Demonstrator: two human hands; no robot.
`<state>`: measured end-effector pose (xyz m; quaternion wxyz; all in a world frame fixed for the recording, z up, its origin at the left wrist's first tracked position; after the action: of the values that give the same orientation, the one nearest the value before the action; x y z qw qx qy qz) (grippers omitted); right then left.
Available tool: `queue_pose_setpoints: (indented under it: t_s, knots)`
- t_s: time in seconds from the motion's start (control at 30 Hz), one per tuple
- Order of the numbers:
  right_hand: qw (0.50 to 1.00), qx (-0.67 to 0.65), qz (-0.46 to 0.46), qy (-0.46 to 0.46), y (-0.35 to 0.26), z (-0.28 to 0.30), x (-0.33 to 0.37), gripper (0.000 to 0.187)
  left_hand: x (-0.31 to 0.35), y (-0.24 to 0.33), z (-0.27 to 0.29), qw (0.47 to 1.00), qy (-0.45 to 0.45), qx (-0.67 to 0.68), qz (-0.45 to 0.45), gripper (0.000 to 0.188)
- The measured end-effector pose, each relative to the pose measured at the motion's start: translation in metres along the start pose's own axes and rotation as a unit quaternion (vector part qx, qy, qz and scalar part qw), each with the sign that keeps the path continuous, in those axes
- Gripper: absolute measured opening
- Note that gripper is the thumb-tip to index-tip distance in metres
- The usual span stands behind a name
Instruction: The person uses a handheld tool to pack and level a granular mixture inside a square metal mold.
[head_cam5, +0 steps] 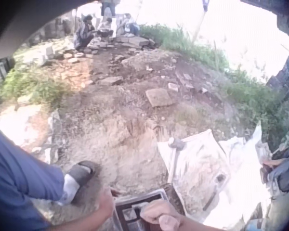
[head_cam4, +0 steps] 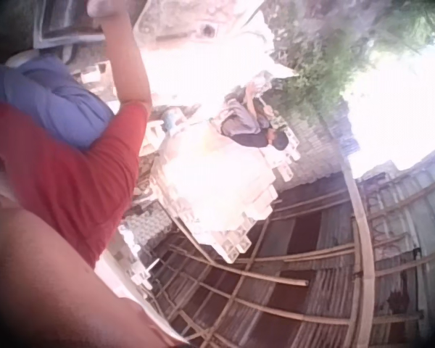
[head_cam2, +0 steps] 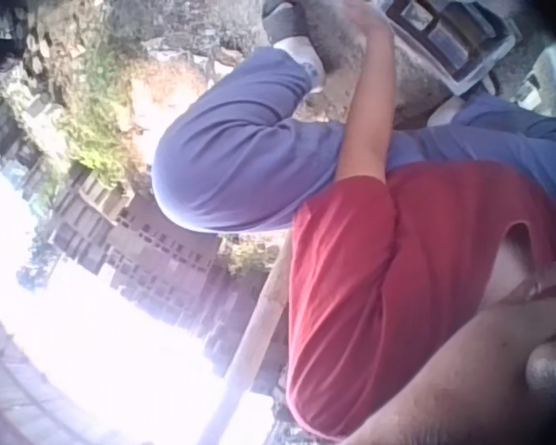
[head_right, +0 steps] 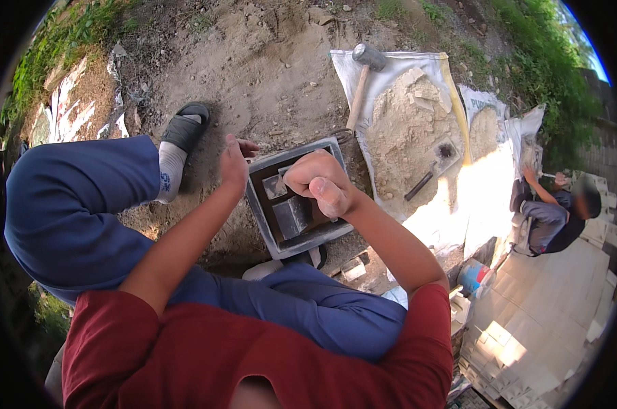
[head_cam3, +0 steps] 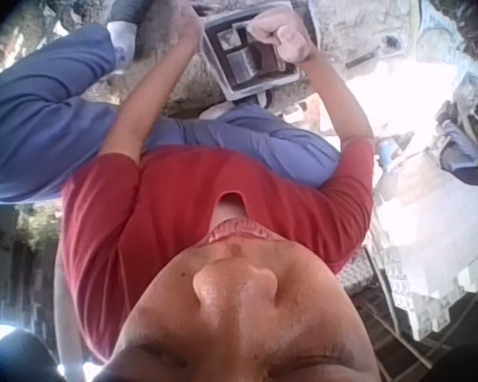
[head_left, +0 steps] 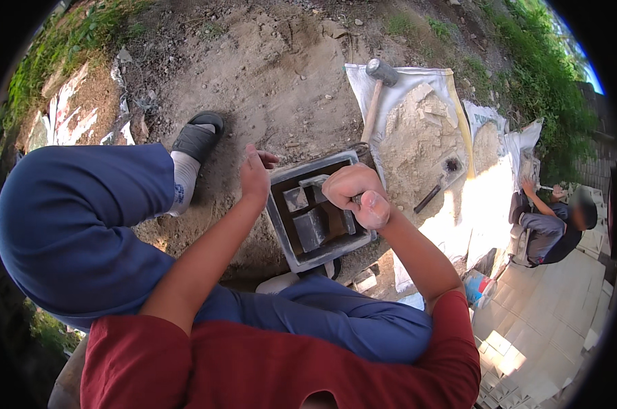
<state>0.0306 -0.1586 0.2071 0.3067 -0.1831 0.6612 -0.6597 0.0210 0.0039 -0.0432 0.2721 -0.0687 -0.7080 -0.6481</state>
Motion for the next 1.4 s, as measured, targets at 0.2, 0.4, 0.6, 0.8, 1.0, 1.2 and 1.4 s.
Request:
queue_pose_setpoints:
  t_s: [0.2,0.4,0.6,0.8,1.0,1.2,1.4]
  knots:
    - [0.999,-0.046,-0.008,-0.004,-0.006,0.004,0.004,0.077,-0.001,0.002,0.0,1.0,-0.007,0.0,-0.016,0.072]
    - [0.996,-0.077,-0.013,-0.043,-0.037,0.007,-0.001,0.073,0.002,-0.002,-0.001,0.999,-0.012,0.037,-0.004,0.072]
    - [0.997,-0.072,-0.012,-0.014,-0.012,0.02,0.006,0.075,0.001,-0.003,-0.001,1.0,-0.01,0.023,0.006,0.07]
    - [0.993,-0.114,0.011,-0.002,0.0,0.024,0.014,0.074,0.002,0.006,-0.001,1.0,0.002,0.013,-0.017,0.07]
    - [0.995,-0.097,-0.011,-0.015,-0.015,0.028,0.01,0.072,0.001,-0.001,-0.001,0.999,-0.013,0.031,0.0,0.07]
    - [0.997,-0.066,-0.023,-0.032,-0.013,0.027,0.01,0.073,0.0,-0.006,0.001,1.0,-0.015,0.014,0.009,0.07]
    - [0.998,-0.045,0.031,-0.019,-0.002,0.022,0.014,0.074,0.0,0.0,0.001,1.0,-0.01,0.002,-0.005,0.069]
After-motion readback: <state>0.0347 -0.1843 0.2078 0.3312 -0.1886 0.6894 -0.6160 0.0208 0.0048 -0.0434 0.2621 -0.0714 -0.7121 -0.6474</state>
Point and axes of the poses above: each hand's wrist, its own x-axis away from the middle knuckle, its own z-axis out of the back of the hand, y = z × x, the point moved 7 cm from there along -x, towards the middle knuckle, and after that the axes turned 1 degree about y, right-handed, at the moved point
